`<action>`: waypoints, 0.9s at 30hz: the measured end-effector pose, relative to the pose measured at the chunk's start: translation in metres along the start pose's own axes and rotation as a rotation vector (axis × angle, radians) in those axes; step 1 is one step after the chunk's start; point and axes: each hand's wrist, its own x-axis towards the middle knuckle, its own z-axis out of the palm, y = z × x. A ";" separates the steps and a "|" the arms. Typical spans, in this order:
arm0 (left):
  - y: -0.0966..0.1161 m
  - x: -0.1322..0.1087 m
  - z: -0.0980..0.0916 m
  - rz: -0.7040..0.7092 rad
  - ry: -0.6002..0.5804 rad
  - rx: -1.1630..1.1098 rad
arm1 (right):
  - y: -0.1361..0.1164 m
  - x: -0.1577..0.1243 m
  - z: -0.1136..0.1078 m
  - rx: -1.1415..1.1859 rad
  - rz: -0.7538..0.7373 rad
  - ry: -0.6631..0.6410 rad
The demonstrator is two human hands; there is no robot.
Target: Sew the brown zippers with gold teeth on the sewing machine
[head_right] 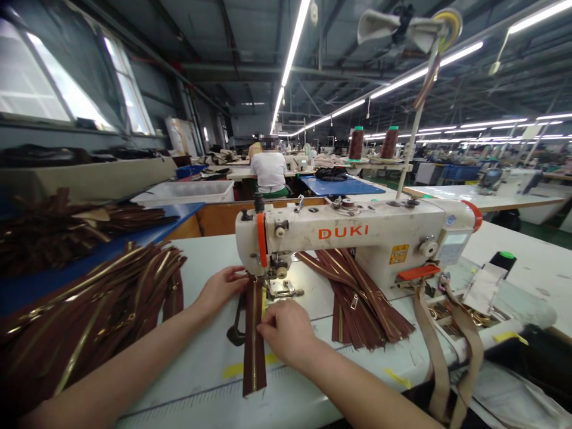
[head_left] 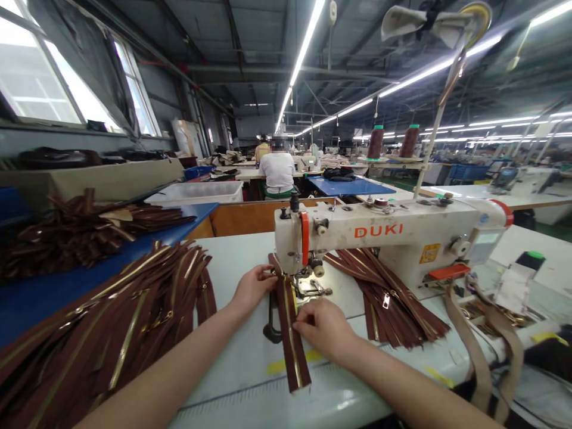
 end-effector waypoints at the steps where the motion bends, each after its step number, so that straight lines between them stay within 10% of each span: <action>1: -0.003 0.002 0.001 0.028 0.043 0.051 | 0.000 0.003 -0.001 -0.056 -0.017 0.003; 5: -0.014 -0.020 0.008 0.168 0.110 0.226 | 0.002 0.008 0.000 -0.123 -0.034 -0.002; 12: -0.031 -0.070 0.021 0.645 -0.097 0.713 | 0.010 0.006 0.005 -0.097 -0.095 0.026; 27: -0.033 -0.072 0.018 0.707 -0.071 0.859 | 0.012 -0.008 0.005 -0.245 -0.310 0.027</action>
